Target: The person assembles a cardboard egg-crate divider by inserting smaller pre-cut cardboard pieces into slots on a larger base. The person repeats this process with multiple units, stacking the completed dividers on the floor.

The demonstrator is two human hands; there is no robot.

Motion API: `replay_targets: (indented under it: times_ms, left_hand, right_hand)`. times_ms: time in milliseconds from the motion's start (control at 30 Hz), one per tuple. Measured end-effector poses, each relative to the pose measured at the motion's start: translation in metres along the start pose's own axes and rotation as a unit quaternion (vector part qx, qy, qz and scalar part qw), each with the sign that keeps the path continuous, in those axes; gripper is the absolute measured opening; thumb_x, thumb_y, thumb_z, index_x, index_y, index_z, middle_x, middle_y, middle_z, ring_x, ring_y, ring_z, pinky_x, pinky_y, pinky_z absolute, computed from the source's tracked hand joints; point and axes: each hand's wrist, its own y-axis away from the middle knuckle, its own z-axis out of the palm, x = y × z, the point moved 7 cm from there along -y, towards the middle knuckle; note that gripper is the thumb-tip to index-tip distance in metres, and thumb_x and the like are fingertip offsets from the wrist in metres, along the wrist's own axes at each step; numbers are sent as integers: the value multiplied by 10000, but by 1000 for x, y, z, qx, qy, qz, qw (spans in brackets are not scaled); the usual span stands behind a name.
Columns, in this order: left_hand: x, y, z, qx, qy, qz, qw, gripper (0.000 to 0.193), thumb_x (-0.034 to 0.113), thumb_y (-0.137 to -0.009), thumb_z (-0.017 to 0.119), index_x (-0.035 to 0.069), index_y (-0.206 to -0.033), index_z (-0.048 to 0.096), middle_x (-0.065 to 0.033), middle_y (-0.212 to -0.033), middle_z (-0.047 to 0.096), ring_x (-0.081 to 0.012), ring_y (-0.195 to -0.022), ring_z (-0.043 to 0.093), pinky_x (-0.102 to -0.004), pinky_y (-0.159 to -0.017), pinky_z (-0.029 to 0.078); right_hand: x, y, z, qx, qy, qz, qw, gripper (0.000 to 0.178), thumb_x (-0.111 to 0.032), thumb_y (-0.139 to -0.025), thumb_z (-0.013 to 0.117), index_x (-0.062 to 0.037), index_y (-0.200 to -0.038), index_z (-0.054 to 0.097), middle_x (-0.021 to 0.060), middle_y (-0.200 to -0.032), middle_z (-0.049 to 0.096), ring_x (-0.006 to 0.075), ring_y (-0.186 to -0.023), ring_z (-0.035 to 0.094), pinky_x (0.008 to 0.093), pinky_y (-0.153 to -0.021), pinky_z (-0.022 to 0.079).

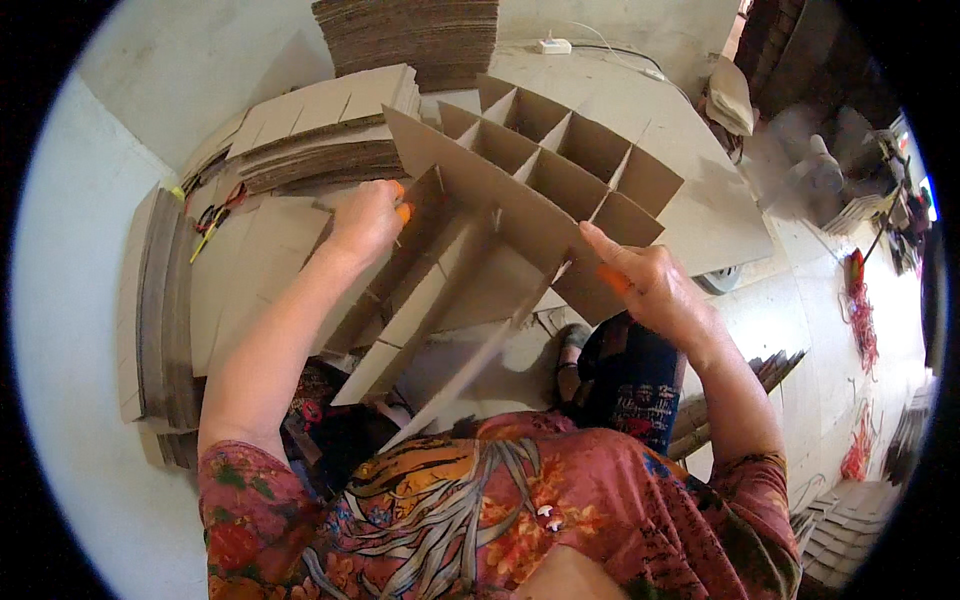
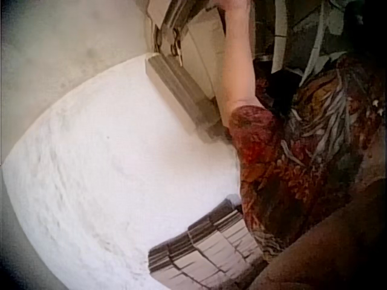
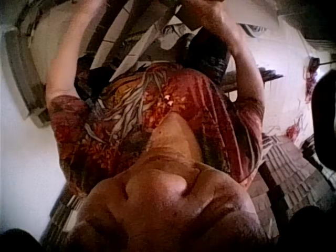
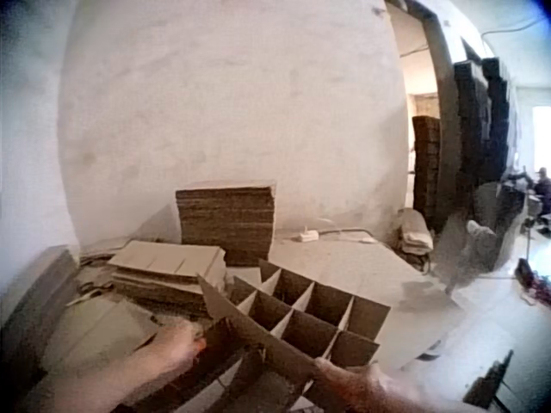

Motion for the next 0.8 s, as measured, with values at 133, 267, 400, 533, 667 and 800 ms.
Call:
replay_targets:
  times_ms: [133,267,400,533,667,800]
  left_hand:
    - [-19,-12,12,-32,68,-5,997,323,283,-769,685,-16,-880,631,-216,-753,612,-355,-714,609,-426,-628,485]
    - [-20,-24,18,-112,160,-47,980,364,341,-802,655,-11,-895,643,-225,-774,618,-356,-732,618,-418,-634,487]
    - [-62,-41,-12,168,110,-8,980,389,357,-826,625,-5,-965,644,-209,-830,632,-318,-792,629,-408,-703,491]
    - [-91,-70,-28,174,-48,-45,983,557,264,-848,605,46,-1312,387,-190,-1312,438,-354,-1185,434,-435,-941,402]
    - [-92,-107,-18,232,-209,30,950,526,160,-853,567,64,-1326,359,-191,-1288,459,-355,-1160,455,-443,-913,419]
    - [-118,-140,-11,86,-80,-32,992,346,121,-850,550,68,-1192,528,-193,-1029,605,-307,-948,586,-430,-777,460]
  right_hand:
    - [-3,-8,-8,-26,7,12,1000,568,37,-760,565,-102,-1300,460,235,-795,596,389,-700,593,417,-627,475]
    - [12,-15,25,-79,125,-1,989,601,4,-750,527,-133,-1325,418,184,-679,599,358,-618,602,438,-560,484]
    - [31,-16,25,37,98,-39,994,588,6,-744,534,-142,-1307,449,168,-699,603,348,-621,602,424,-575,491]
    - [43,-29,19,21,66,26,997,580,64,-719,546,-121,-1267,502,191,-770,612,368,-683,600,420,-642,482]
    - [56,-35,21,77,92,-12,993,550,12,-746,542,-149,-1270,497,183,-763,615,364,-663,600,443,-608,477]
    - [59,-38,19,72,94,9,993,548,0,-749,551,-150,-1272,491,195,-762,612,378,-668,594,449,-613,476]
